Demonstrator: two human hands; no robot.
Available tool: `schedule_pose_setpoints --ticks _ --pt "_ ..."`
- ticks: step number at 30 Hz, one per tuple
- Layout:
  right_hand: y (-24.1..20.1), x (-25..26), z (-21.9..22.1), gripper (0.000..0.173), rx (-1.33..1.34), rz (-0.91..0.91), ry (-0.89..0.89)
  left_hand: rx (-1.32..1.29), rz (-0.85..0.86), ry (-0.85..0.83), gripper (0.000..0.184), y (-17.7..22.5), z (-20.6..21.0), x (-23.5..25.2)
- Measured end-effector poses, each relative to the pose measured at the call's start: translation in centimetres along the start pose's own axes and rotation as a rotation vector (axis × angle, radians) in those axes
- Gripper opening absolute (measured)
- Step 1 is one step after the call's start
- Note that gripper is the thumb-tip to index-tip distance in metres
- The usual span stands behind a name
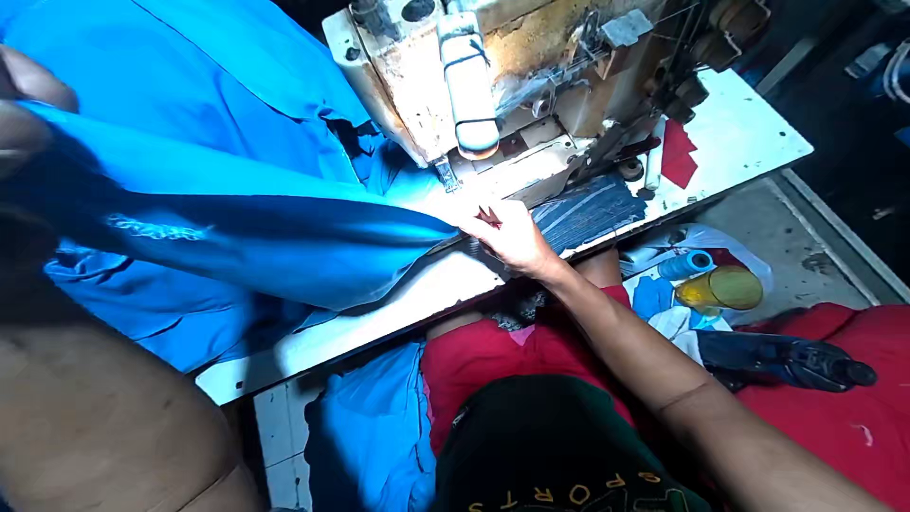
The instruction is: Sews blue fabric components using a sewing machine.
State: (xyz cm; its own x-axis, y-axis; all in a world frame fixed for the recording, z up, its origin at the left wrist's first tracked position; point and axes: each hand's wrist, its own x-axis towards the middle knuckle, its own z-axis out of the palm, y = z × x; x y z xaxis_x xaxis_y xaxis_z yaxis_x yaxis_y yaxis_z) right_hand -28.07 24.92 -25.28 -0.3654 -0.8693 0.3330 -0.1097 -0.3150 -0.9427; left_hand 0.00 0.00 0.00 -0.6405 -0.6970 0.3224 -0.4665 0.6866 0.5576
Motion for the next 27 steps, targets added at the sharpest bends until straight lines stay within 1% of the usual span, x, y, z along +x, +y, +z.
schedule_pose_setpoints --ticks 2,3,4,5,7,11,13,16,19,20,22,24,27 --pt "0.1 0.0 -0.2 0.018 0.009 -0.009 -0.006 -0.357 0.267 -0.025 0.021 1.0 1.7 -1.2" --pt "0.3 0.0 -0.3 0.019 0.036 -0.022 -0.013 -0.481 0.372 -0.065 0.016 1.1 2.4 -1.6" --pt "0.4 0.0 -0.3 0.02 0.071 -0.023 -0.025 -0.55 0.464 -0.112 0.011 0.9 2.9 -1.7" --pt "0.3 -0.1 -0.4 0.022 0.104 -0.016 -0.034 -0.574 0.528 -0.133 0.01 0.4 3.3 -1.5" --pt "-0.1 -0.2 -0.5 0.021 0.126 -0.009 -0.037 -0.569 0.591 -0.127 0.013 -0.2 3.9 -1.0" --pt "-2.3 -0.5 -0.6 0.01 0.007 -0.045 -0.024 -0.555 0.603 -0.127 0.016 0.3 4.3 -0.9" --pt "-2.2 -0.7 -0.8 0.008 -0.003 -0.063 -0.041 -0.538 0.581 -0.141 0.017 0.9 4.4 -1.3" --pt "-1.3 -1.4 -1.1 0.003 -0.013 -0.084 -0.13 -0.465 0.526 -0.178 0.016 2.8 4.9 -2.2" --pt "-0.7 -2.5 -1.0 0.008 -0.078 -0.12 -0.163 -0.325 0.55 -0.232 0.016 4.1 5.8 -2.7" --pt "-0.4 -2.8 -0.9 0.009 -0.088 -0.13 -0.155 -0.298 0.583 -0.261 0.017 4.7 6.1 -2.7" --pt "-0.1 -3.1 -0.8 0.008 -0.09 -0.134 -0.131 -0.254 0.58 -0.31 0.019 5.9 6.5 -2.9" --pt "0.1 -3.0 -0.7 0.007 -0.083 -0.118 -0.114 -0.172 0.545 -0.339 0.021 6.8 6.6 -2.8" --pt "0.2 -2.6 -0.7 0.007 -0.073 -0.091 -0.097 -0.091 0.437 -0.379 0.026 7.2 6.7 -2.3"
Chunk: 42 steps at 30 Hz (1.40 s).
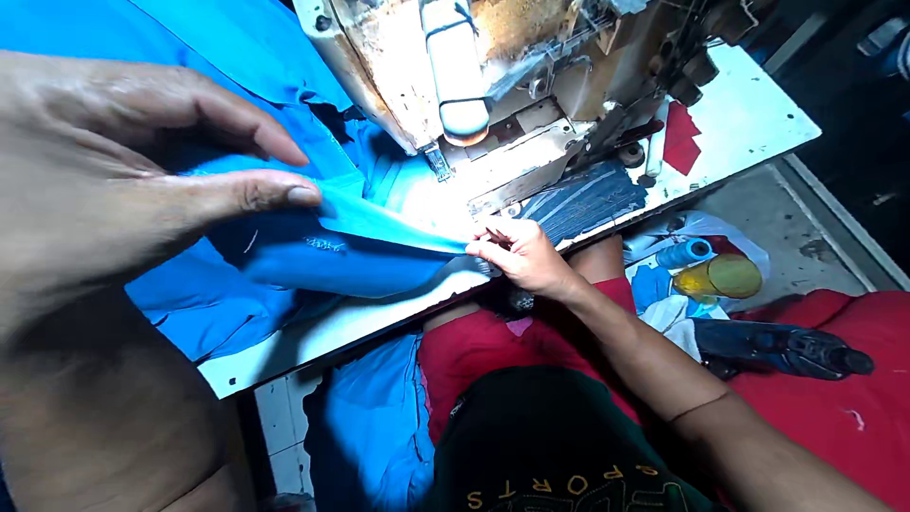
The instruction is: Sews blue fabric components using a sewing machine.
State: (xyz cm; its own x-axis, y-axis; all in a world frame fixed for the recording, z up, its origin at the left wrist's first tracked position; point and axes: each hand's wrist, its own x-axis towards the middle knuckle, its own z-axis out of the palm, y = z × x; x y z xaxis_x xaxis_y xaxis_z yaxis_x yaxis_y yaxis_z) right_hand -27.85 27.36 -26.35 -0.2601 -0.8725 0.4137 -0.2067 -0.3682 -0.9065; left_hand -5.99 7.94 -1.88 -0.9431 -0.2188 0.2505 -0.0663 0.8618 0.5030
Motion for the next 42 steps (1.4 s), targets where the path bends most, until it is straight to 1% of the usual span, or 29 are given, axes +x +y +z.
schedule_pose_setpoints --ticks 2,5,7,12,16,20,25,29,32,36,39,42 --pt "0.1 0.3 0.0 0.007 0.017 0.011 0.005 -0.004 -0.034 -0.05 0.029 -0.4 -0.2 0.5" --pt "0.3 0.9 0.2 0.005 0.035 0.008 0.025 -0.026 0.015 -0.141 0.033 -2.0 -0.6 1.2" --pt "0.3 1.5 0.4 0.006 0.048 0.009 0.038 -0.029 0.019 -0.165 0.035 -3.0 -0.4 1.2" --pt "0.2 2.0 0.6 0.006 0.029 0.021 0.076 -0.02 -0.023 -0.138 0.033 -3.4 0.8 0.8" --pt "0.1 2.1 0.6 0.005 0.05 0.013 0.082 -0.042 -0.045 -0.122 0.029 -2.6 1.8 0.9" --pt "-0.2 2.1 0.7 0.005 0.063 0.034 0.084 -0.116 -0.021 -0.114 0.027 -2.7 2.9 0.9" --pt "-0.2 2.1 0.9 0.004 0.09 0.018 0.081 -0.151 -0.043 -0.105 0.025 -2.4 4.3 0.8" --pt "-0.1 1.6 1.0 0.007 0.05 -0.002 0.042 -0.192 -0.015 -0.084 0.023 -2.1 6.0 0.5" --pt "-0.1 0.2 1.1 0.008 0.014 -0.039 -0.017 -0.219 0.029 -0.14 0.022 -1.3 8.6 -0.2" --pt "-0.5 -2.6 1.0 0.009 0.046 -0.001 -0.076 -0.204 0.088 -0.252 0.016 -1.1 11.6 -1.3" --pt "-0.3 -3.4 1.1 0.01 0.057 0.021 -0.068 -0.172 0.064 -0.253 0.017 -1.5 12.1 -1.4" --pt "-0.2 -3.0 1.2 0.01 0.026 0.038 -0.043 -0.17 0.025 -0.209 0.02 -2.0 11.9 -1.3"
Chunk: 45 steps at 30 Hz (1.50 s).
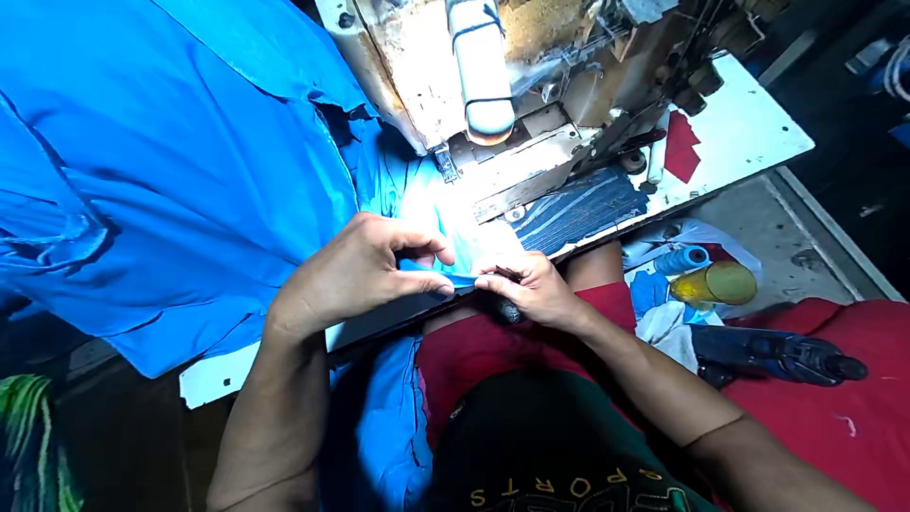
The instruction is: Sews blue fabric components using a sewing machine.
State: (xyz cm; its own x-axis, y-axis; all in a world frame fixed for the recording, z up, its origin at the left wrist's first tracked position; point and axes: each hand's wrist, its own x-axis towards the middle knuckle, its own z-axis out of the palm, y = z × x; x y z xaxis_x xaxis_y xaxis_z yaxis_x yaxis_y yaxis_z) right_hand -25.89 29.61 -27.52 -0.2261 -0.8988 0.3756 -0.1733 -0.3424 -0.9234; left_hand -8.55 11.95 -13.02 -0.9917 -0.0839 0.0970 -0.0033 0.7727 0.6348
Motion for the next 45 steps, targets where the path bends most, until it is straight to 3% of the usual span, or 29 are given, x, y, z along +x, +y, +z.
schedule_pose_setpoints --ticks 8,28,34,37,40,43,45 --pt "1.5 3.3 -0.2 0.007 -0.073 -0.031 0.081 0.017 -0.083 0.155 0.015 -0.1 0.1 -0.6" --pt "0.7 5.4 0.0 0.008 -0.035 -0.056 0.15 0.113 -0.143 0.265 0.012 -2.9 -0.2 1.0" --pt "-0.4 3.9 -0.9 0.017 -0.088 -0.048 0.133 0.152 -0.203 0.399 0.029 -4.4 0.1 1.4" --pt "-2.3 2.9 -2.7 0.027 -0.136 -0.065 0.158 0.098 -0.226 0.509 0.029 -4.8 0.1 1.8" --pt "-4.8 1.8 -6.5 0.024 -0.231 -0.169 0.221 0.067 -0.295 0.631 0.025 -5.2 -0.1 2.5" --pt "-7.5 1.0 -11.8 0.023 -0.322 -0.266 0.409 0.161 -0.354 0.668 0.023 -5.1 -0.2 3.7" --pt "-9.1 1.8 -16.0 0.019 -0.371 -0.375 0.587 0.223 -0.37 0.64 0.031 -5.2 -0.1 4.6"
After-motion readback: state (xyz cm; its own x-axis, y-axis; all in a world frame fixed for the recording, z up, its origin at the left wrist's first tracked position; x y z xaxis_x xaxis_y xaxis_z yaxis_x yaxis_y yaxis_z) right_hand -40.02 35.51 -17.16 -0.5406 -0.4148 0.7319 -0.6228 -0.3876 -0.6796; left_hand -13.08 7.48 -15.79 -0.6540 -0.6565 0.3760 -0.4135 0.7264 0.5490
